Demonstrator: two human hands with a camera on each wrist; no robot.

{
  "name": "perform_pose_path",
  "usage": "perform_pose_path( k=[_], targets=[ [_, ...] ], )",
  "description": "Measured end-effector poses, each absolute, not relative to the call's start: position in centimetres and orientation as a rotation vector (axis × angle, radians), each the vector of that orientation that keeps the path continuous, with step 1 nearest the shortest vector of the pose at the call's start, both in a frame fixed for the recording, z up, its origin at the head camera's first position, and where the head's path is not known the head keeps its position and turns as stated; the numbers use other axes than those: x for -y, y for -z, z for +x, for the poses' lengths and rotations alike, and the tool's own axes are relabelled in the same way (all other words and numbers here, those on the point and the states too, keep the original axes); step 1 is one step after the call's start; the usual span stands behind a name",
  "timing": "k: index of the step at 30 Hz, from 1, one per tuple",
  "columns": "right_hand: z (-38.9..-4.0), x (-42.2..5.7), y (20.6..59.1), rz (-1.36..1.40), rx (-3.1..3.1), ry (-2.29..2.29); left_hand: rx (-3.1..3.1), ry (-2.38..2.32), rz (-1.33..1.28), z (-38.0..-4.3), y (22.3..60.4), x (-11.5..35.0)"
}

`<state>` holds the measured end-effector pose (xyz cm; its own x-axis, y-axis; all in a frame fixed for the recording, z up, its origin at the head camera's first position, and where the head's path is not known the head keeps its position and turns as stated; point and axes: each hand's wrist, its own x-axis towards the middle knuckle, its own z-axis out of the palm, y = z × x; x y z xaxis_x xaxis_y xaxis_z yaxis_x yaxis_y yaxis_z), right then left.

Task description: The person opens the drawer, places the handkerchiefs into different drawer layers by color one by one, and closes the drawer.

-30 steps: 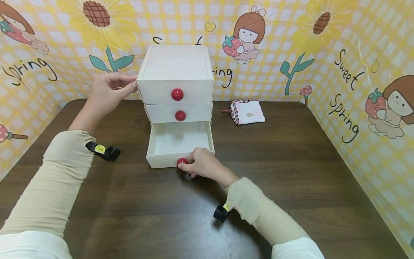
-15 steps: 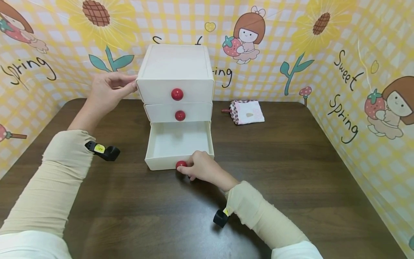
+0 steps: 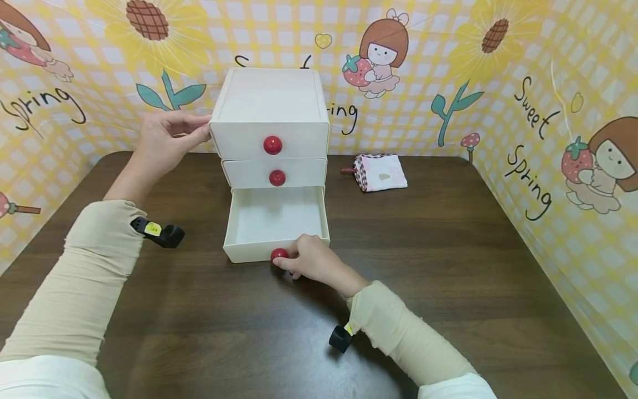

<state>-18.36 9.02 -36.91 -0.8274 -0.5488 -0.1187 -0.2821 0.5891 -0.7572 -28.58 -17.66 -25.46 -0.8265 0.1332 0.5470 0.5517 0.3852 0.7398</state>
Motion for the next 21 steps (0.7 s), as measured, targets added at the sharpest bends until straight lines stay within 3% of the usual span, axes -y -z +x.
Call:
perform_pose_path(
  k=[21],
  targets=[
    [-18.2,-11.3,36.3,-0.708,-2.543,1.027,2.279,1.417,-0.572,-28.4,25.3,17.7]
  ],
)
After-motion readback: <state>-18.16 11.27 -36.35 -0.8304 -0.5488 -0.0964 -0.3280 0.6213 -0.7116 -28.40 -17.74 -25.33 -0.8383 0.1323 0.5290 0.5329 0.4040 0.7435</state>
